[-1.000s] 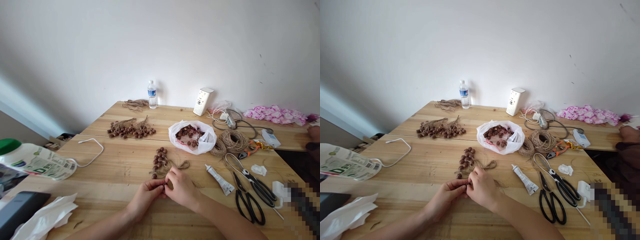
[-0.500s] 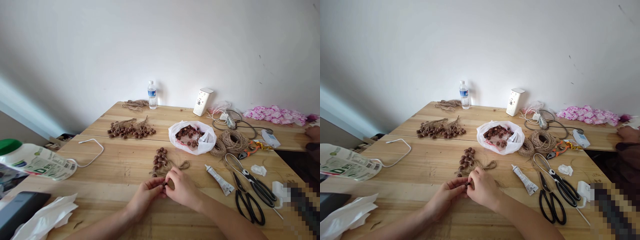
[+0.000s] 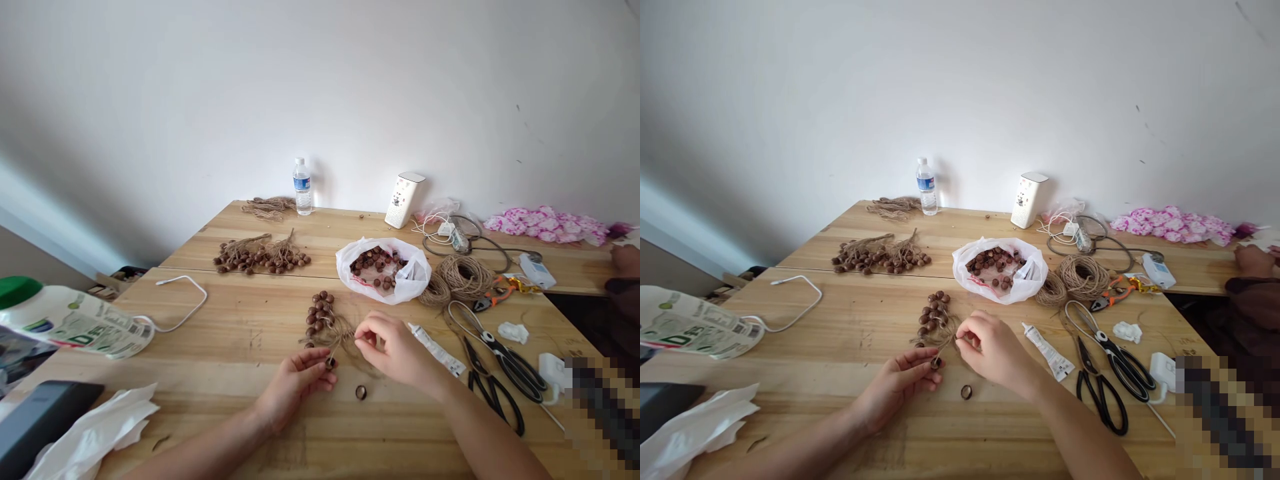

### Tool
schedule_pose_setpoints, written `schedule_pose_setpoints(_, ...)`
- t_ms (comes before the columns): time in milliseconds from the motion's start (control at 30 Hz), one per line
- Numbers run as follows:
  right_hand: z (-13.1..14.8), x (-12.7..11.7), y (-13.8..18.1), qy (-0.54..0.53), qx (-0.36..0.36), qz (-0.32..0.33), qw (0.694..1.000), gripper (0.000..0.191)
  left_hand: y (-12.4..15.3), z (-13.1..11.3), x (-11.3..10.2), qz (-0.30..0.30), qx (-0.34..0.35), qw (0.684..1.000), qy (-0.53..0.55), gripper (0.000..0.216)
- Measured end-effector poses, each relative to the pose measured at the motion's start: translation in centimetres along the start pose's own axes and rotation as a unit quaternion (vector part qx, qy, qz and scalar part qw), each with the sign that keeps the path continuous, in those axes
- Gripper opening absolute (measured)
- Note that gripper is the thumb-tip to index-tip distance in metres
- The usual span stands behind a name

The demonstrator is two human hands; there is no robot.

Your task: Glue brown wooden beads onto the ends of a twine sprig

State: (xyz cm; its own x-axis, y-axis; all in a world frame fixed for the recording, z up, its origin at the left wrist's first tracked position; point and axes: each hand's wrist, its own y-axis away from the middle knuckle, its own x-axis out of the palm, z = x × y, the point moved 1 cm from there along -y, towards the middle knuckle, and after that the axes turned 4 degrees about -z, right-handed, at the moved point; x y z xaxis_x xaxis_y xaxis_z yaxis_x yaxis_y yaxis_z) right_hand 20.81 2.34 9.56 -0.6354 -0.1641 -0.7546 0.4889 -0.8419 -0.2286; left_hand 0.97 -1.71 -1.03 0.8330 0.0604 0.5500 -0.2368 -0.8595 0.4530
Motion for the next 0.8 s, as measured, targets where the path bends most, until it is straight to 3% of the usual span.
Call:
schedule_pose_setpoints(133, -0.4, -1.3, 1.3, 0.069, -0.022, 0.143, 0.987, 0.010, 0.0, 0.0, -0.1, 0.000, -0.006, 1.000, -0.003, 0.031)
schedule_pose_setpoints(200, -0.7, -0.5, 2.4, 0.124, -0.010, 0.219, 0.968, 0.018, -0.1, 0.0, -0.1, -0.001, -0.010, 1.000, -0.003, 0.031)
schedule_pose_setpoints(267, -0.9, 0.9, 3.5, 0.170, 0.005, 0.247, 0.954, 0.025, -0.2, 0.0, -0.1, -0.003, -0.010, 1.000, -0.003, 0.031)
schedule_pose_setpoints(367, -1.0, 3.0, 4.7, 0.191, -0.007, 0.235, 0.953, 0.028, -0.2, -0.1, -0.1, -0.007, -0.012, 1.000, -0.002, 0.031)
schedule_pose_setpoints(500, -1.4, 4.2, 5.3, 0.145, -0.029, 0.206, 0.967, 0.011, -0.1, -0.1, 0.0, -0.008, -0.012, 1.000, -0.003, 0.032)
schedule_pose_setpoints(667, -1.6, 4.2, 5.0, -0.073, -0.022, 0.084, 0.994, 0.024, 0.0, -0.2, 0.2, -0.001, -0.008, 1.000, -0.002, 0.030)
schedule_pose_setpoints(800, -1.1, 4.2, 4.9, -0.257, 0.006, 0.019, 0.966, 0.030, 0.1, -0.4, 0.4, -0.003, -0.008, 1.000, -0.003, 0.030)
